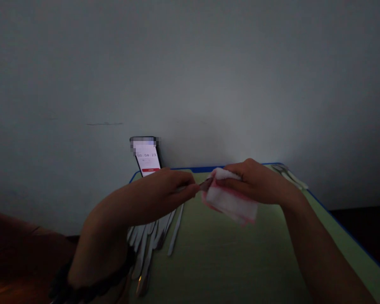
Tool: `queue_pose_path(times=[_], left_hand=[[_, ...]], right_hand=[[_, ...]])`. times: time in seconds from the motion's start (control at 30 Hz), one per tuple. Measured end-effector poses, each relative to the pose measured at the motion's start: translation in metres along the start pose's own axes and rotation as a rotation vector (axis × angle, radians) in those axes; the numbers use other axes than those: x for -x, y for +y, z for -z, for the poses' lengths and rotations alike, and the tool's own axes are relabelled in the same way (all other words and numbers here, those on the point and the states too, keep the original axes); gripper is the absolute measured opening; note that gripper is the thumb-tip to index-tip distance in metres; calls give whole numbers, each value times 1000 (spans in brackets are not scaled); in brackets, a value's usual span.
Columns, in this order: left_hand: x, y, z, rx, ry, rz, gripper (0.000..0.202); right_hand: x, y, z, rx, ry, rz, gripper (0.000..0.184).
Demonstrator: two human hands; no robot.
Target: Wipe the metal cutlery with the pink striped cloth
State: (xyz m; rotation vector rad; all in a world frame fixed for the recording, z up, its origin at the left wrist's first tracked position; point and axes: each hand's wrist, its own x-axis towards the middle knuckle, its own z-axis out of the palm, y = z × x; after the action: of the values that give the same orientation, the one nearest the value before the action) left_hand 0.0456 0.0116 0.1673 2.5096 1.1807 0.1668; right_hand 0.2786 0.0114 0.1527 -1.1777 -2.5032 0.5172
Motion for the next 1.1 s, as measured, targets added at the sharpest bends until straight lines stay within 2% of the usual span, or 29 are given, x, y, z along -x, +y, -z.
queue_pose_path(times=[0.17,0.43,0.7,0.87,1.0,1.1], left_hand=[[4,-3,1,17,-6,36,32],[-12,6,-4,46,-11,0,32],[-11,2,-5,124,-79,92,29],[-17,-14,-9,187,-4,94,24],[-21,-21,-9,52,109,76,27],[-19,-22,-6,-19,125,61,33]], right_hand=[[1,-1,0,-21,48,-32,29],[-2,-5,-3,-35,95,7,27],[-1,1,-1,44,110,-33,29],[-1,7,-5,-201,67,-77,39],[-3,9,-9,-341,77,-24,41],[-3,10,-9,-340,32,8,39]])
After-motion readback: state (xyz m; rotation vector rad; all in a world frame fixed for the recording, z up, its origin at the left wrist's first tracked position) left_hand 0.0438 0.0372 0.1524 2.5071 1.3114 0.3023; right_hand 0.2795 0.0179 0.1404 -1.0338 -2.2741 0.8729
